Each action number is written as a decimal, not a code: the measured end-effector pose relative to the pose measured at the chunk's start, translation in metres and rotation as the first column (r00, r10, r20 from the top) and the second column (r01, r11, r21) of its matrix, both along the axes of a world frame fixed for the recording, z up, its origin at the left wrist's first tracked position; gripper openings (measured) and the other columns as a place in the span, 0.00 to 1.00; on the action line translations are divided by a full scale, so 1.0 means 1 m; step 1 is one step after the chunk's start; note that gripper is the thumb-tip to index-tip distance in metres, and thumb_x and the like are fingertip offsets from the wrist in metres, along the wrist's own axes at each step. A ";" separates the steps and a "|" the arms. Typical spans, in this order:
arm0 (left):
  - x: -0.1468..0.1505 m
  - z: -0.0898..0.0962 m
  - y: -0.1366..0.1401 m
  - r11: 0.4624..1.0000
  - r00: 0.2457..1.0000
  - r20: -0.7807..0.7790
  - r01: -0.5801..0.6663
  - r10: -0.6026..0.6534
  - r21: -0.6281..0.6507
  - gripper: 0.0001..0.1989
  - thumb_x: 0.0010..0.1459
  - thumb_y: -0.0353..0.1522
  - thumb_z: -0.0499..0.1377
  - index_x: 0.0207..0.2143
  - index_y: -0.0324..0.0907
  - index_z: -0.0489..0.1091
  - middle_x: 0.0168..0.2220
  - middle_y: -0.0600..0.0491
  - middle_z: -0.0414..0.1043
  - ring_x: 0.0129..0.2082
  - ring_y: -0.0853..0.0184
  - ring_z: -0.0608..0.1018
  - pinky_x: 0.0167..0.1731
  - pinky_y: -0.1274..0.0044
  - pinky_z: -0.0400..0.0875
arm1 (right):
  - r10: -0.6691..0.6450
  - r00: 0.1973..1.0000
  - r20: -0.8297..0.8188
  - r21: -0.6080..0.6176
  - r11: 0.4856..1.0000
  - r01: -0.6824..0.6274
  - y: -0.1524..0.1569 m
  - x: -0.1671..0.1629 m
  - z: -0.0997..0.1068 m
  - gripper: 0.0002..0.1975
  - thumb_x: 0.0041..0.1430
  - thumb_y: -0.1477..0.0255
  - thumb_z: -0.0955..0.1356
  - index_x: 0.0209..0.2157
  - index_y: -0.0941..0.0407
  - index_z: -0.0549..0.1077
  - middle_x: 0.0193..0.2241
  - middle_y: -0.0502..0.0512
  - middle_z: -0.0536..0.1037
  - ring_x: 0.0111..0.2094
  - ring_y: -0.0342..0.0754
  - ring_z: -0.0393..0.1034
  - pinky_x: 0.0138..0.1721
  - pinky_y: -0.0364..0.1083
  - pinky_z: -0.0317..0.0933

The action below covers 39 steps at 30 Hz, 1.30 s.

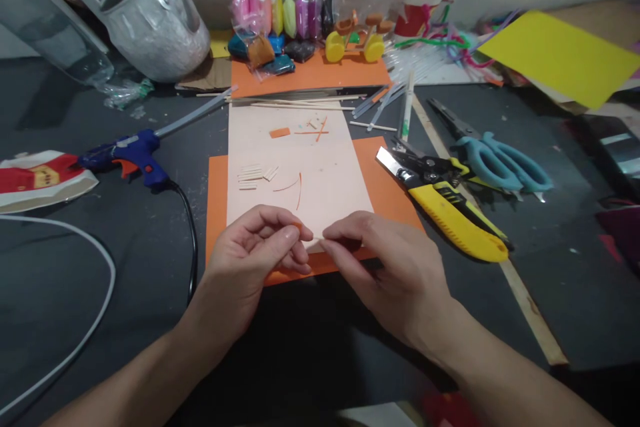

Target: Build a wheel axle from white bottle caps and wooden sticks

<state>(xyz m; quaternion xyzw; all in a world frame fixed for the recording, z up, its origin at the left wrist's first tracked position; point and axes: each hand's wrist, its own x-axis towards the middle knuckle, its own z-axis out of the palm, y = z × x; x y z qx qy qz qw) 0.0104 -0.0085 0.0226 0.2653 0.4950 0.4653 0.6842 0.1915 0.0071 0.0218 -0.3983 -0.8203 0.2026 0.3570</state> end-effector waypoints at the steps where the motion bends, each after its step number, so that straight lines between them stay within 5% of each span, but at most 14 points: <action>1: -0.001 -0.001 0.000 1.000 1.000 -0.006 0.015 -0.015 -0.001 0.01 0.58 0.29 0.64 0.32 0.43 0.76 0.28 0.58 0.78 0.25 0.74 0.79 0.30 0.82 0.77 | -0.038 0.999 0.018 -0.004 0.999 0.038 0.002 0.001 0.000 0.05 0.66 0.81 0.67 0.35 0.59 0.72 0.29 0.51 0.74 0.30 0.42 0.68 0.33 0.41 0.59; 9: -0.001 -0.007 0.000 0.998 0.997 -0.071 0.020 -0.016 0.060 0.03 0.56 0.26 0.63 0.31 0.41 0.75 0.25 0.56 0.77 0.25 0.74 0.78 0.30 0.83 0.75 | -0.065 0.959 0.276 -0.058 0.995 0.084 0.015 0.012 -0.009 0.07 0.65 0.79 0.67 0.33 0.62 0.77 0.33 0.58 0.75 0.35 0.52 0.67 0.37 0.50 0.60; 16: 0.006 -0.005 -0.002 0.992 0.986 -0.162 0.050 -0.031 0.114 0.05 0.51 0.25 0.66 0.31 0.42 0.75 0.27 0.59 0.75 0.26 0.78 0.75 0.28 0.87 0.73 | 0.118 0.985 -0.126 -0.121 0.984 -0.133 0.008 0.004 -0.004 0.08 0.63 0.71 0.73 0.37 0.61 0.74 0.33 0.54 0.75 0.35 0.46 0.70 0.36 0.43 0.61; 29: 0.005 -0.011 -0.007 0.967 0.909 -0.405 0.182 -0.098 0.176 0.05 0.56 0.27 0.64 0.34 0.47 0.76 0.32 0.61 0.76 0.30 0.78 0.76 0.32 0.89 0.71 | 0.037 0.988 -0.148 -0.184 0.981 -0.064 0.000 0.001 -0.001 0.06 0.67 0.80 0.67 0.33 0.58 0.72 0.29 0.49 0.74 0.30 0.41 0.68 0.31 0.40 0.60; 33: 0.005 -0.009 -0.007 0.964 0.901 -0.427 0.179 -0.081 0.195 0.08 0.56 0.25 0.63 0.35 0.47 0.76 0.34 0.60 0.78 0.31 0.77 0.78 0.32 0.88 0.72 | 0.047 0.980 -0.192 -0.286 0.953 -0.102 0.000 0.003 0.001 0.02 0.66 0.74 0.70 0.38 0.59 0.73 0.31 0.50 0.74 0.31 0.41 0.68 0.32 0.41 0.62; 39: 0.003 -0.007 -0.009 0.955 0.836 -0.546 0.200 -0.051 0.218 0.06 0.57 0.28 0.63 0.36 0.48 0.77 0.34 0.58 0.79 0.33 0.73 0.79 0.36 0.85 0.73 | 0.098 0.977 -0.190 -0.216 0.967 -0.139 0.002 0.002 0.004 0.06 0.65 0.80 0.67 0.33 0.58 0.72 0.31 0.51 0.74 0.32 0.42 0.68 0.33 0.42 0.61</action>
